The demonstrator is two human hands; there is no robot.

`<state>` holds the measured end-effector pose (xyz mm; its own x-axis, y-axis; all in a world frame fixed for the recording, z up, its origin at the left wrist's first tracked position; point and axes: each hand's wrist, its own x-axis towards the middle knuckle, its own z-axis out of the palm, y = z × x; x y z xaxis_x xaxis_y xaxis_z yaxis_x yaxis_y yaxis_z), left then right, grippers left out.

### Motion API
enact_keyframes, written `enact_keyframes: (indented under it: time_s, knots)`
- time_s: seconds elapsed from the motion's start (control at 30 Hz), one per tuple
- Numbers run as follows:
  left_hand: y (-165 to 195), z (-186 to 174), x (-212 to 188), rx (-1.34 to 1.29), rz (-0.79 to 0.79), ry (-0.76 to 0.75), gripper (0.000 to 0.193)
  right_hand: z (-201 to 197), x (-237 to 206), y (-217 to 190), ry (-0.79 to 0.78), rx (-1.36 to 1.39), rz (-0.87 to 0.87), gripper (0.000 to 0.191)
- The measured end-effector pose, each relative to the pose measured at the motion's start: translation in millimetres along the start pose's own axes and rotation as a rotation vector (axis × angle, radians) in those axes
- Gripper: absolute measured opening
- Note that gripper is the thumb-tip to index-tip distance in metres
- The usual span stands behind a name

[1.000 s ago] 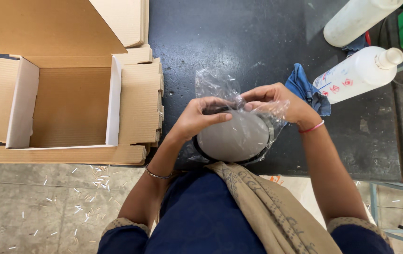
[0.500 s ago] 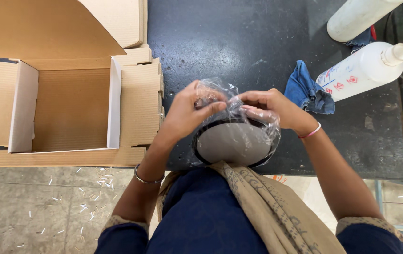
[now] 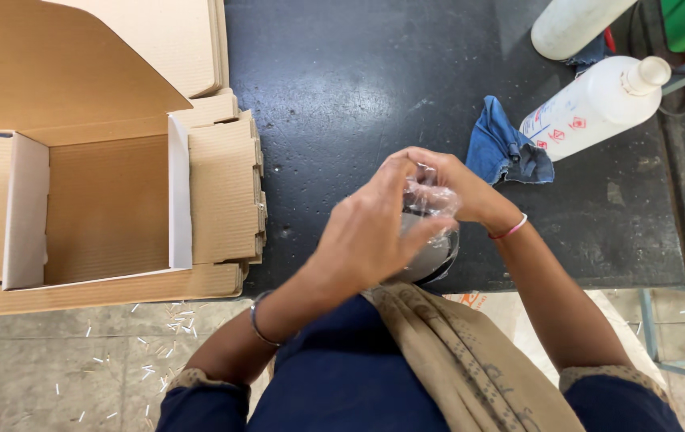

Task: The person opens a white cardboard box on the workbench, places a plastic-wrapped round LED panel light inside, and closes the box. They then wipe another LED panel with a blue cloth, wrap it in plastic film, and place it into a box before closing it.

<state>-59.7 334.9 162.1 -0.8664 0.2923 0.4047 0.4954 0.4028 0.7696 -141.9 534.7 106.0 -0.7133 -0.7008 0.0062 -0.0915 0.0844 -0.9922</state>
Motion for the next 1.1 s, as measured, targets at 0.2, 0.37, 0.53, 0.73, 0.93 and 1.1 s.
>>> enact_keyframes:
  time_s: [0.2,0.37,0.53,0.73,0.93,1.1]
  knots:
    - [2,30,8,0.413,-0.008,0.123,0.042,1,5,3,0.025,-0.199,-0.007,0.041]
    - [-42,5,13,0.023,-0.106,0.022,0.020,1,4,14,-0.002,0.071,0.067,0.034]
    - [-48,-8,14,-0.019,-0.004,-0.007,0.029,3,3,14,0.030,0.100,0.082,0.028]
    - [-50,-17,7,0.062,0.151,-0.104,0.013,3,-1,2,0.007,0.051,0.089,0.011]
    - [-48,-27,-6,0.073,0.139,-0.205,0.017,4,-5,-9,0.057,-0.160,0.077,0.010]
    - [-47,-18,-7,0.062,0.023,-0.125,0.018,7,-15,-23,0.036,-0.259,0.153,0.016]
